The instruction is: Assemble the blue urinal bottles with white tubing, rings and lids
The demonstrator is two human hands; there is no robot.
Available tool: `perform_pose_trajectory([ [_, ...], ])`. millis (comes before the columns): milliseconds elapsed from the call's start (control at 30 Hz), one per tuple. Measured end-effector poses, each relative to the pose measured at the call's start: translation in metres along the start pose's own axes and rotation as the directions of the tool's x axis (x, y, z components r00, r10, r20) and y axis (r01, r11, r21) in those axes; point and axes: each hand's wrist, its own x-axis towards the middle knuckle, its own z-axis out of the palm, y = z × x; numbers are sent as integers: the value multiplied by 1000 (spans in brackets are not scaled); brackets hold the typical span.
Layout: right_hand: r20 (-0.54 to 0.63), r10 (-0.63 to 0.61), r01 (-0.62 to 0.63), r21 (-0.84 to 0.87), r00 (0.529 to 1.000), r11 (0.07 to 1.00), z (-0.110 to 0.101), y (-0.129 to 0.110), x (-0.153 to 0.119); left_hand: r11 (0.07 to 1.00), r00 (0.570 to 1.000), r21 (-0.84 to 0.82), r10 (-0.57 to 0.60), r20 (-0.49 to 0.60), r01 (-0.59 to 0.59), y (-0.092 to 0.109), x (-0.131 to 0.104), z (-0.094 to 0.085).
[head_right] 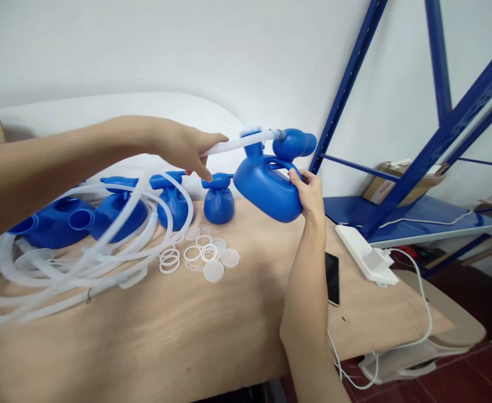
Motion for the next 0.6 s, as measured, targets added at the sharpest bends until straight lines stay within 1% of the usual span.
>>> perform_pose_trajectory([
  [67,-90,46,-43,37,995,998,-4,11,4,995,997,88,59,-58,-54,-5,31,-2],
  [133,-220,70,-63,41,973,997,-7,25,9,982,980,153,134,-149,-112,-1,58,-2],
  [167,-306,78,-73,30,949,997,-9,33,11,970,961,192,189,-201,-150,5,68,1],
  [200,-395,87,-88,15,915,996,-10,41,13,951,934,242,255,-252,-194,12,74,8],
  [267,-557,105,-134,-10,824,991,-15,57,16,885,851,370,409,-330,-283,29,76,28],
  [300,-619,120,-165,-16,776,986,-19,64,17,840,826,431,477,-301,-328,37,72,41],
  [333,-669,134,-198,-20,731,980,-24,71,16,786,819,477,535,-205,-394,43,66,56],
  [367,-703,144,-235,-34,696,971,-30,77,16,721,807,495,588,-65,-485,47,58,71],
  [400,-727,149,-275,-57,671,960,-36,83,15,670,784,486,618,54,-562,48,50,86],
  [433,-743,149,-314,-87,652,945,-43,87,13,653,775,460,617,136,-602,47,42,99],
  [467,-751,147,-352,-120,643,928,-49,91,11,673,781,414,594,192,-613,43,35,110],
  [500,-755,145,-387,-153,640,909,-55,94,9,727,806,349,547,227,-591,37,30,120],
  [533,-756,149,-421,-180,638,889,-60,97,7,795,840,279,479,255,-538,29,26,128],
  [600,-749,172,-482,-217,640,849,-66,102,3,907,896,170,324,303,-385,8,22,141],
])
